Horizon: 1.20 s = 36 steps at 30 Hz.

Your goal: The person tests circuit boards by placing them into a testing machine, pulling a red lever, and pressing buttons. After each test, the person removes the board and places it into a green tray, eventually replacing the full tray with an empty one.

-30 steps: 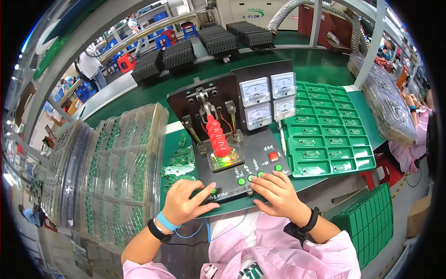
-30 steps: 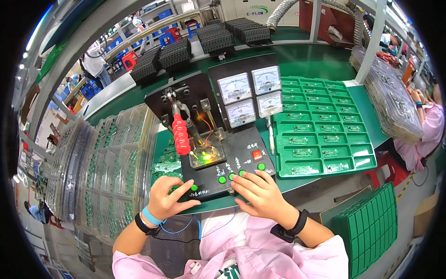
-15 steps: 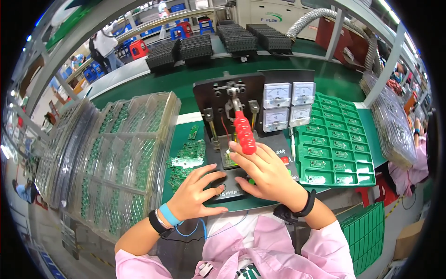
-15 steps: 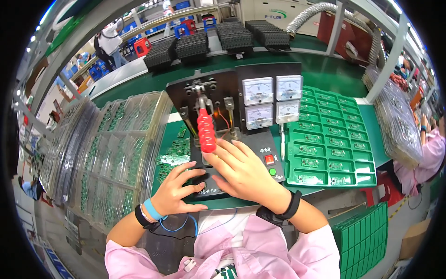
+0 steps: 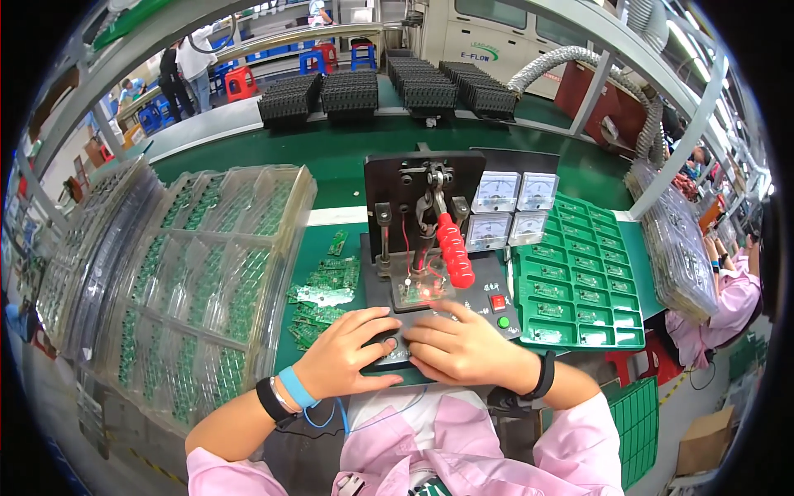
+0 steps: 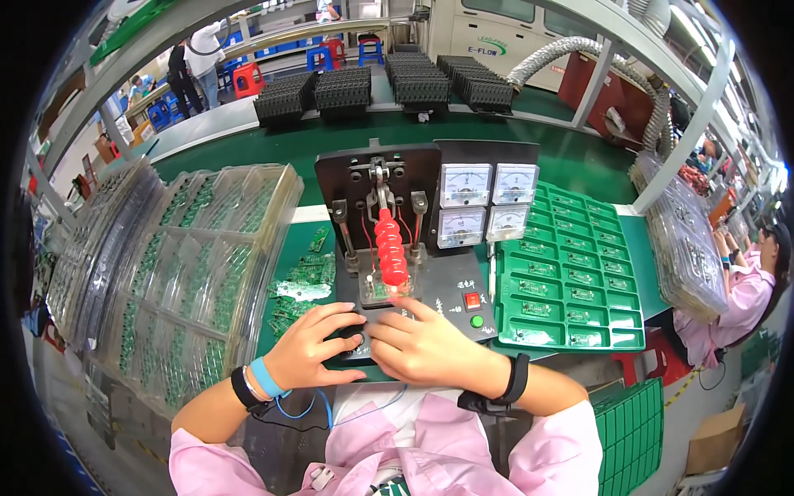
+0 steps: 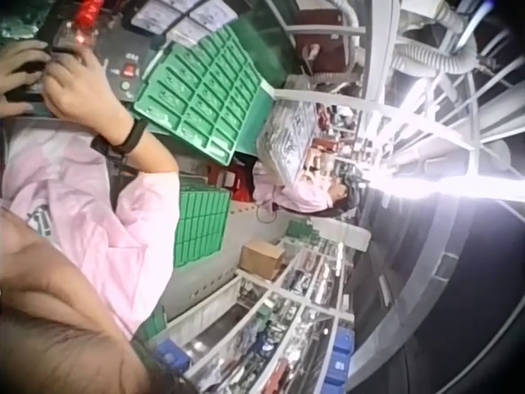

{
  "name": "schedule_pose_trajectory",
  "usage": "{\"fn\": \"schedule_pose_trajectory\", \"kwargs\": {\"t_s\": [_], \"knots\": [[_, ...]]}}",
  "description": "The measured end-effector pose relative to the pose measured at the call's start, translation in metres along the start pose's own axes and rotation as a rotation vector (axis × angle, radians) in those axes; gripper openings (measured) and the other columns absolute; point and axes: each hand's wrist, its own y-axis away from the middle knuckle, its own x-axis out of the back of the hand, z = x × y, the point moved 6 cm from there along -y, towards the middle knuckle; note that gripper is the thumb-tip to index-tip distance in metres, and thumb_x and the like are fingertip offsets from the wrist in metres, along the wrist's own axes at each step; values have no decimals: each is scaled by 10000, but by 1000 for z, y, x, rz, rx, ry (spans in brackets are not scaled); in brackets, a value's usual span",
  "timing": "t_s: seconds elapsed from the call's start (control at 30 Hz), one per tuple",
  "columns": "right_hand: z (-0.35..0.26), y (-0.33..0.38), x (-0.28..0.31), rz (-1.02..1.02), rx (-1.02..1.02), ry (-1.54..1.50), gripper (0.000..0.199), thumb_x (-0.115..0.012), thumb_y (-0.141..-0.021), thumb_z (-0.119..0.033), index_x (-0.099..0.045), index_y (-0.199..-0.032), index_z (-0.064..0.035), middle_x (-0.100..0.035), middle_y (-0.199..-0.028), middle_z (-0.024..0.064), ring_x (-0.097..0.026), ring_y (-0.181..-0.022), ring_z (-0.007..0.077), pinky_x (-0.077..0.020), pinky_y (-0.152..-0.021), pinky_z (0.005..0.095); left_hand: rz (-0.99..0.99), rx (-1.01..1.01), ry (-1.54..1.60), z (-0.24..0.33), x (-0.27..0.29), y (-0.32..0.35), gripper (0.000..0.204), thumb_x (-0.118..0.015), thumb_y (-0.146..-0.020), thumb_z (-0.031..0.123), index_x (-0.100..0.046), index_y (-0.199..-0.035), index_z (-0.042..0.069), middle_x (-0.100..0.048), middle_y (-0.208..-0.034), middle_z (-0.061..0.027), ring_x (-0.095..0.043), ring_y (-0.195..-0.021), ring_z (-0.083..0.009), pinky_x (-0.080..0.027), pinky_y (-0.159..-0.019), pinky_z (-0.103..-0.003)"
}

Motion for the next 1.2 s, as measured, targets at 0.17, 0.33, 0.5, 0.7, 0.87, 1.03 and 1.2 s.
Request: {"fn": "schedule_pose_trajectory", "kwargs": {"t_s": [0.17,0.33,0.5,0.7,0.87,1.03,1.2], "knots": [[35,-82,116,604,166,356,350,-615,-807,-67,-610,-1157,-69,-609,-1260,154,-547,-1232,315,-356,-1069,478,-13,2,2,-6,0,4,416,-822,-704,301,-652,-968,27,-601,-1184,-135,-552,-1160,-348,-486,-907,-440],[87,-95,112,662,-123,-274,407,-534,-868,-32,-537,-1275,-34,-520,-1376,189,-454,-1324,307,-314,-1103,408,40,-34,-28,2,6,-6,369,-811,-720,290,-667,-946,35,-632,-1084,-90,-614,-1016,-307,-508,-827,-414],[112,9,59,693,-441,-315,178,-493,-880,-1,-572,-1039,3,-558,-1181,116,-542,-1059,202,-416,-950,310,-142,310,-9,-25,17,-5,299,-714,-814,339,-693,-896,52,-659,-915,-102,-631,-827,-320,-506,-725,-421],[105,24,-13,249,-769,-722,127,-649,-839,-68,-618,-944,-3,-544,-952,70,-544,-819,164,-460,-765,283,-220,743,-462,-148,36,-9,339,-626,-876,361,-701,-836,32,-677,-854,-170,-664,-830,-367,-542,-721,-469],[87,5,-20,179,-711,-574,203,-707,-806,-43,-602,-977,-16,-570,-901,12,-534,-737,103,-466,-690,255,-161,922,-504,-193,10,-31,259,-642,-870,290,-665,-913,35,-658,-868,-205,-635,-902,-401,-519,-771,-477],[102,7,-36,201,-817,-767,217,-708,-813,-25,-589,-994,-14,-571,-839,-15,-543,-710,66,-466,-654,234,-33,784,-475,-202,1,-27,251,-673,-803,96,-612,-1038,32,-650,-957,-216,-619,-953,-415,-508,-793,-479],[114,56,4,240,-929,-741,231,-707,-824,-21,-562,-1004,-13,-572,-797,-21,-559,-724,46,-463,-645,200,212,523,-350,-156,27,-35,271,-580,-780,-60,-576,-1044,-2,-621,-1044,-243,-599,-991,-423,-490,-831,-467]]}}
